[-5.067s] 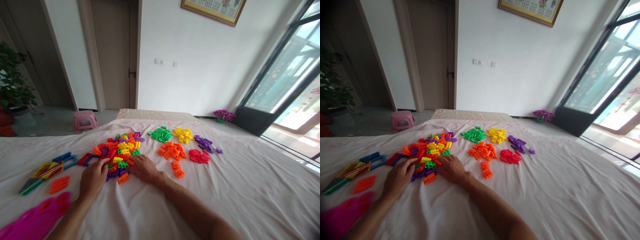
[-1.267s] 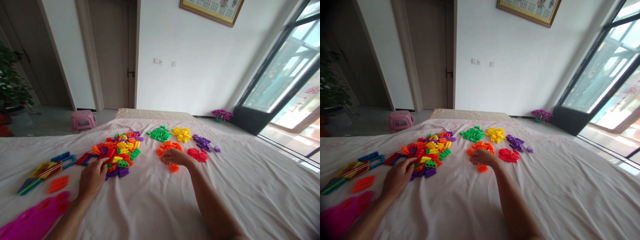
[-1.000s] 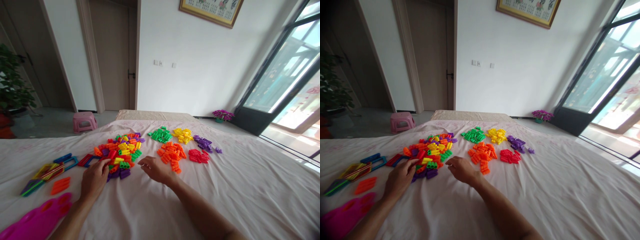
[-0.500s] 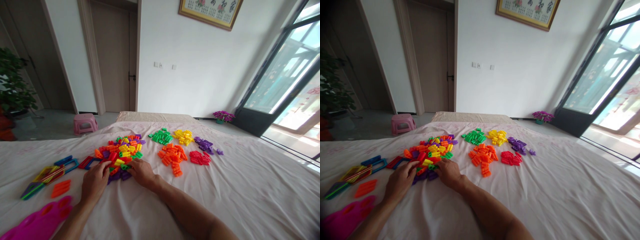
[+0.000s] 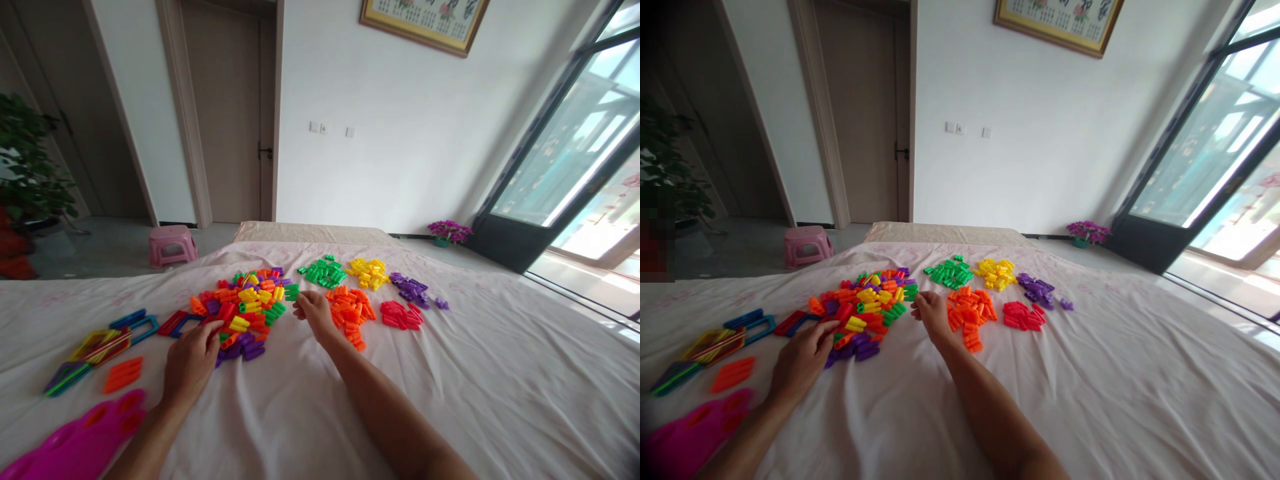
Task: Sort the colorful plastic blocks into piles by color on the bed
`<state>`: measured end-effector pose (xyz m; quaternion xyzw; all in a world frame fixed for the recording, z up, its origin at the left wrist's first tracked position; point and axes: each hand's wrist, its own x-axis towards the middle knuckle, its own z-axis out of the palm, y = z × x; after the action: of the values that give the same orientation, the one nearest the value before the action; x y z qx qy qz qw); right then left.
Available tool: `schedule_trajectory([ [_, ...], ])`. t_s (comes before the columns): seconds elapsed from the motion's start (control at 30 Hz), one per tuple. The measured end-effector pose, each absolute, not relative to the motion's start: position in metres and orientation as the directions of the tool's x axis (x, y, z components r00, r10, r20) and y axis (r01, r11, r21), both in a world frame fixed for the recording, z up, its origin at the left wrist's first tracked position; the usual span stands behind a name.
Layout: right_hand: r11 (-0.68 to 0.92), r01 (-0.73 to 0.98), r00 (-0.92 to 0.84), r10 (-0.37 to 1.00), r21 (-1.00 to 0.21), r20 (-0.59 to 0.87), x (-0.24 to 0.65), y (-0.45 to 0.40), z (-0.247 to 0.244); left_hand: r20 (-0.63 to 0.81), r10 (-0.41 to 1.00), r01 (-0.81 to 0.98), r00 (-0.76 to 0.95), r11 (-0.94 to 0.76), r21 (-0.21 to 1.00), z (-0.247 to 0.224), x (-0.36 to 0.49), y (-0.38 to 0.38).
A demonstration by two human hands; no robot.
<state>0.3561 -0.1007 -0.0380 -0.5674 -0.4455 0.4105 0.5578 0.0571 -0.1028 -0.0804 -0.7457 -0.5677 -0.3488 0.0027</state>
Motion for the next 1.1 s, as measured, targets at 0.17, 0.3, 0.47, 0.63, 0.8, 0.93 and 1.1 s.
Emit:
schedule_trajectory([
  [0.17,0.11,-0.176,0.465,0.885,-0.978,0.015,0.384,-0.083,-0.031,0.514,0.851,0.847,0.109,-0.35,0.4,-0.081,0.057,-0.102],
  [0.3,0.222,-0.151,0.496,0.86,-0.963,0.121,0.391,-0.078,-0.033,0.527,0.844,0.848,0.101,-0.35,0.398,-0.081,0.058,-0.102],
  [0.47,0.083,0.155,0.383,0.913,-0.984,0.137,0.379,-0.079,-0.045,0.522,0.846,0.846,0.106,-0.353,0.4,-0.082,0.058,-0.102],
  [0.63,0.082,0.477,0.251,0.941,-0.875,0.225,0.362,-0.087,-0.055,0.529,0.842,0.85,0.102,-0.35,0.393,-0.082,0.058,-0.103],
  [0.8,0.151,0.78,0.026,0.962,-0.608,0.273,0.348,-0.105,-0.053,0.515,0.85,0.858,0.107,-0.341,0.384,-0.078,0.058,-0.105],
  [0.93,0.093,0.91,-0.009,0.979,-0.404,0.204,0.335,-0.112,-0.047,0.506,0.855,0.858,0.113,-0.341,0.385,-0.077,0.058,-0.105],
  [1.1,0.046,0.933,0.025,0.981,-0.358,0.191,0.328,-0.107,-0.047,0.519,0.848,0.859,0.109,-0.342,0.379,-0.08,0.057,-0.103],
])
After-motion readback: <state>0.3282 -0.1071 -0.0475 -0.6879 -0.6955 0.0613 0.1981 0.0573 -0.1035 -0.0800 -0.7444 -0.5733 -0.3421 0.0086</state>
